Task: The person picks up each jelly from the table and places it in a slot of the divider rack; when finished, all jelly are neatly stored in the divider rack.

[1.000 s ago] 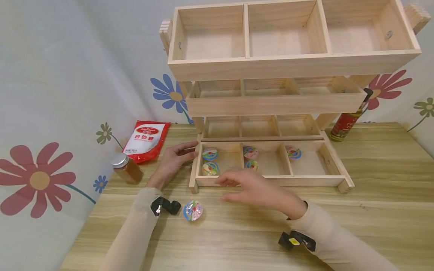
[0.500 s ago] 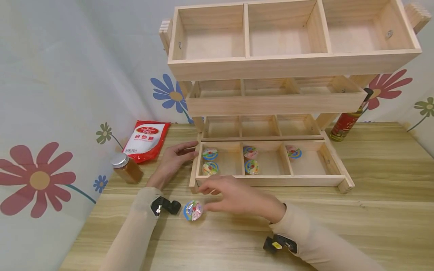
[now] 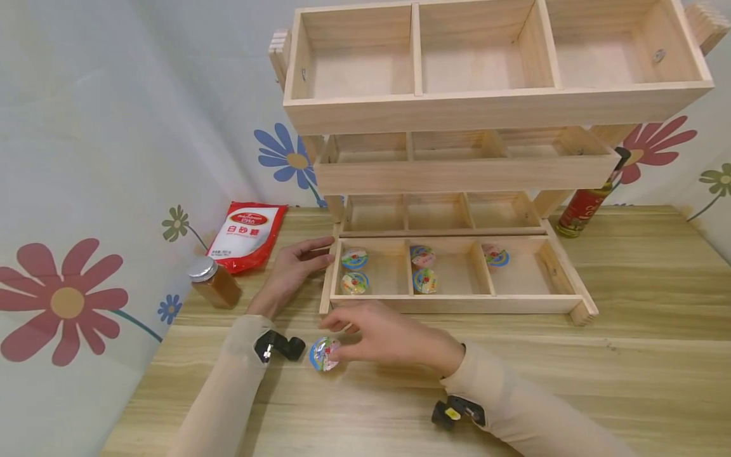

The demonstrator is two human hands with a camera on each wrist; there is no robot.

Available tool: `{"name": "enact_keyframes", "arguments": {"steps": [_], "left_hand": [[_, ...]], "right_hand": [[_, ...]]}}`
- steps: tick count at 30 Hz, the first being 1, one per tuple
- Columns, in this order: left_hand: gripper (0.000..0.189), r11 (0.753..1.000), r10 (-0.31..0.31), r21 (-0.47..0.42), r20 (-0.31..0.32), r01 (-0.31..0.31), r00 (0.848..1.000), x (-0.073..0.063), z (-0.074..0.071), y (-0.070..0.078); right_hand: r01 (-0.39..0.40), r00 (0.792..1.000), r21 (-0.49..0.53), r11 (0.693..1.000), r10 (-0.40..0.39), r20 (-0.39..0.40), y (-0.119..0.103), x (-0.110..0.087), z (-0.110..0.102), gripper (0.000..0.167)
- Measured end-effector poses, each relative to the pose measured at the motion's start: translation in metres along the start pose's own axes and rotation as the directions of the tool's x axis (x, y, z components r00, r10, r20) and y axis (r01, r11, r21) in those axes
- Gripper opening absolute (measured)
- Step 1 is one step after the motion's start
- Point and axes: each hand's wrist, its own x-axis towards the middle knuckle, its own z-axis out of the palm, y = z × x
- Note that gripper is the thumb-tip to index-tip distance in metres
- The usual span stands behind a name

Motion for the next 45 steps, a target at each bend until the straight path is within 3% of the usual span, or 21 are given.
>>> {"name": "enact_keyframes", "arguments": {"steps": [17, 45], "left_hand": [[0.046, 1.0, -0.001, -0.003, -0.005, 0.001, 1.0, 0.003, 0.002, 0.0], [0.046, 1.0, -0.004, -0.027, -0.006, 0.004, 1.0, 0.003, 0.0, -0.004]], "right_hand": [[0.037, 0.999, -0.076, 0.996, -0.038, -0.011, 0.011, 0.003, 0.01, 0.042], [0.013, 1.0, -0.12, 0.993, -0.01, 0.024, 0.01, 0.005, 0.02, 0.046]]}}
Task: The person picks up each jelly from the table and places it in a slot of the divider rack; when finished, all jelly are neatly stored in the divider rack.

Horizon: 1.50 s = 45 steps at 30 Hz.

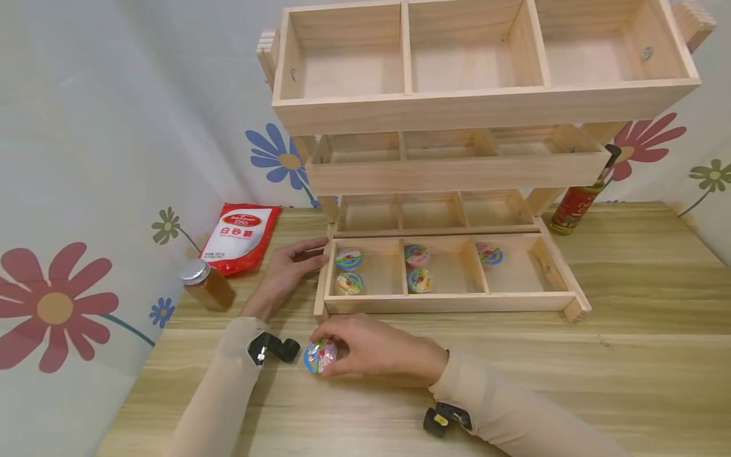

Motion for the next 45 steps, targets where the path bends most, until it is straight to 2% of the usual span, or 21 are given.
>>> {"name": "enact_keyframes", "arguments": {"steps": [14, 23, 32, 39, 45], "left_hand": [[0.047, 1.0, 0.001, 0.018, -0.006, -0.001, 1.0, 0.0, -0.003, -0.001], [0.047, 1.0, 0.008, 0.028, -0.008, -0.007, 1.0, -0.001, 0.0, 0.001], [0.049, 0.998, 0.011, 0.056, 0.004, -0.011, 1.0, -0.001, 0.001, 0.002], [0.048, 0.998, 0.006, 0.063, -0.004, -0.006, 1.0, -0.002, 0.0, 0.002], [0.048, 0.997, 0.01, 0.077, -0.006, -0.009, 1.0, -0.001, -0.001, 0.002]], "right_hand": [[-0.003, 1.0, -0.016, 1.0, 0.003, 0.0, -0.001, 0.002, 0.003, 0.044], [-0.006, 0.999, -0.005, 1.0, 0.006, -0.04, 0.003, -0.004, -0.003, 0.041], [-0.019, 0.997, 0.021, 1.0, 0.02, -0.075, 0.003, -0.02, -0.023, 0.044], [-0.068, 0.989, 0.048, 0.997, 0.073, -0.125, 0.005, -0.037, -0.041, 0.042], [-0.049, 0.982, 0.019, 0.999, 0.052, -0.184, 0.013, -0.052, -0.055, 0.044]]}}
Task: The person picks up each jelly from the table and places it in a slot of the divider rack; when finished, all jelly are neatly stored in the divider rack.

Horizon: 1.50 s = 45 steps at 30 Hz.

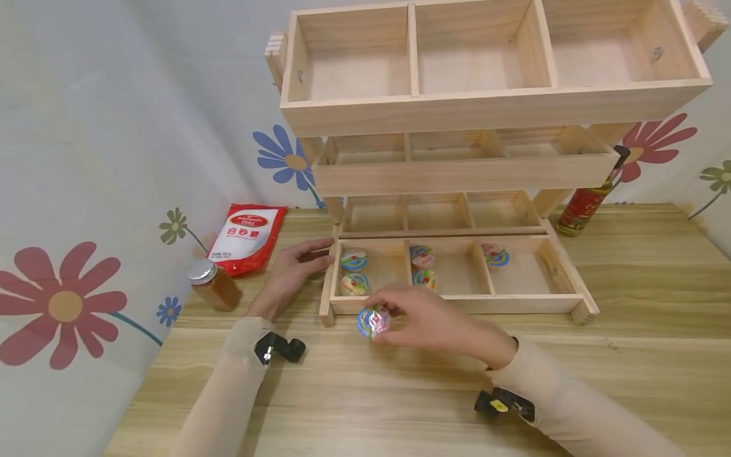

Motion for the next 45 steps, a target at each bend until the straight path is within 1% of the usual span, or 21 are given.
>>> {"name": "enact_keyframes", "arguments": {"steps": [7, 13, 16, 19, 23, 26, 32, 38, 45], "left_hand": [[0.047, 1.0, -0.008, 0.01, 0.0, 0.008, 1.0, 0.001, 0.0, -0.002], [0.048, 1.0, 0.001, -0.003, 0.015, -0.001, 1.0, 0.002, -0.001, -0.002], [0.048, 1.0, 0.001, -0.008, 0.017, -0.001, 1.0, 0.002, -0.001, -0.002], [0.048, 1.0, 0.0, -0.009, 0.018, 0.0, 1.0, 0.002, 0.0, -0.002], [0.048, 1.0, -0.002, -0.012, 0.018, 0.003, 1.0, 0.001, 0.0, -0.001], [0.048, 1.0, -0.004, -0.023, 0.018, 0.004, 1.0, 0.0, 0.0, 0.0], [0.048, 0.999, -0.002, -0.036, 0.018, 0.003, 1.0, 0.0, 0.0, 0.001], [0.048, 1.0, -0.006, -0.026, 0.011, 0.006, 1.0, 0.0, 0.0, 0.0], [0.048, 1.0, -0.006, -0.009, 0.011, 0.006, 1.0, 0.0, 0.0, 0.0]], "right_hand": [[-0.06, 0.997, -0.015, 0.998, 0.059, -0.039, 0.006, -0.013, -0.021, 0.046], [-0.053, 0.994, 0.012, 0.998, 0.054, -0.099, 0.012, -0.024, -0.037, 0.043], [-0.047, 0.99, -0.001, 0.999, 0.047, -0.133, 0.014, -0.03, -0.045, 0.042], [-0.049, 0.988, 0.001, 0.999, 0.049, -0.148, 0.017, -0.035, -0.053, 0.043], [-0.102, 0.983, 0.013, 0.995, 0.102, -0.149, 0.021, -0.041, -0.061, 0.047], [-0.129, 0.98, 0.014, 0.992, 0.13, -0.154, 0.026, -0.045, -0.066, 0.048], [-0.156, 0.97, 0.004, 0.988, 0.154, -0.19, 0.034, -0.055, -0.073, 0.045], [-0.216, 0.953, 0.0, 0.976, 0.211, -0.219, 0.041, -0.063, -0.078, 0.043], [-0.247, 0.938, -0.038, 0.968, 0.229, -0.26, 0.048, -0.068, -0.084, 0.045]]}}
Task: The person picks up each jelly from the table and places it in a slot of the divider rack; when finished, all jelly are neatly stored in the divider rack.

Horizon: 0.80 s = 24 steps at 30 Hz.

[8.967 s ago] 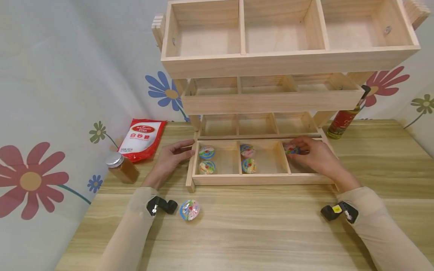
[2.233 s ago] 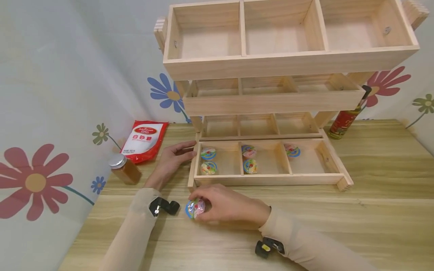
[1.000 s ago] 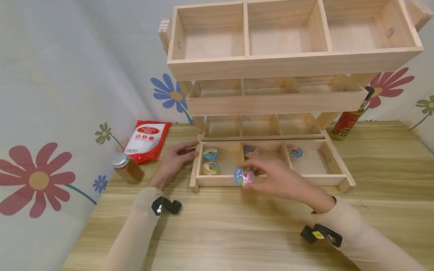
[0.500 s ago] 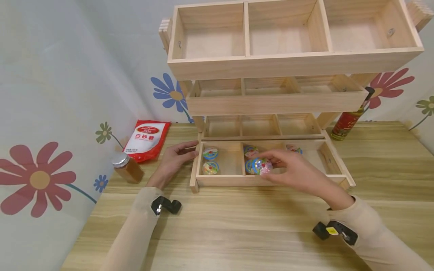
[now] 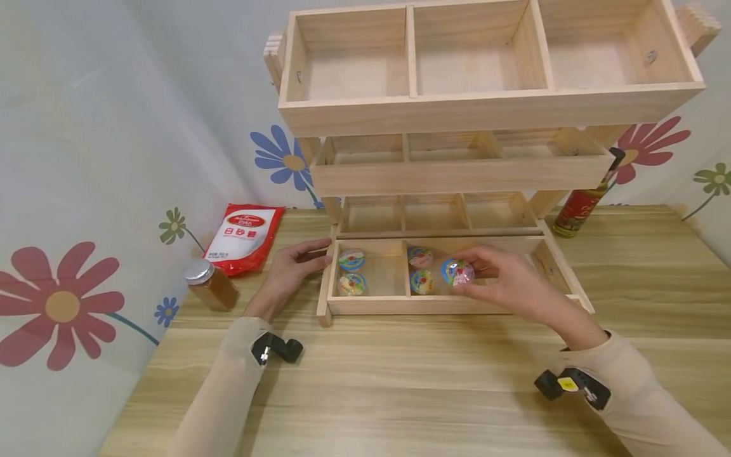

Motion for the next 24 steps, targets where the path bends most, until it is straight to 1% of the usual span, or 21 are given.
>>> {"name": "enact_keyframes", "arguments": {"steps": [2, 7, 11, 16, 21, 24], "left_hand": [[0.048, 1.0, 0.003, -0.001, 0.003, -0.003, 1.0, 0.0, 0.0, -0.001], [0.048, 1.0, -0.003, -0.002, 0.004, 0.003, 1.0, 0.0, 0.001, 0.0], [0.047, 1.0, -0.004, -0.009, 0.004, 0.004, 1.0, -0.001, 0.0, 0.001], [0.048, 1.0, -0.006, -0.011, 0.009, 0.006, 1.0, 0.0, 0.0, 0.0], [0.049, 1.0, -0.005, -0.001, 0.012, 0.005, 1.0, 0.0, -0.001, 0.0], [0.049, 1.0, -0.006, 0.0, 0.01, 0.006, 1.0, 0.0, 0.0, 0.0]], "right_hand": [[-0.007, 1.0, -0.011, 1.0, 0.007, -0.015, 0.003, -0.001, -0.003, 0.045], [-0.015, 0.999, 0.001, 1.0, 0.015, -0.043, 0.011, -0.004, -0.012, 0.046], [-0.035, 0.999, 0.019, 0.999, 0.035, -0.038, 0.017, -0.006, -0.02, 0.046], [-0.042, 0.998, -0.002, 0.999, 0.042, -0.037, 0.027, -0.007, -0.027, 0.048], [-0.124, 0.992, -0.028, 0.992, 0.123, -0.024, 0.034, -0.011, -0.034, 0.053], [-0.145, 0.989, -0.032, 0.989, 0.145, -0.005, 0.039, -0.013, -0.039, 0.052]]}}
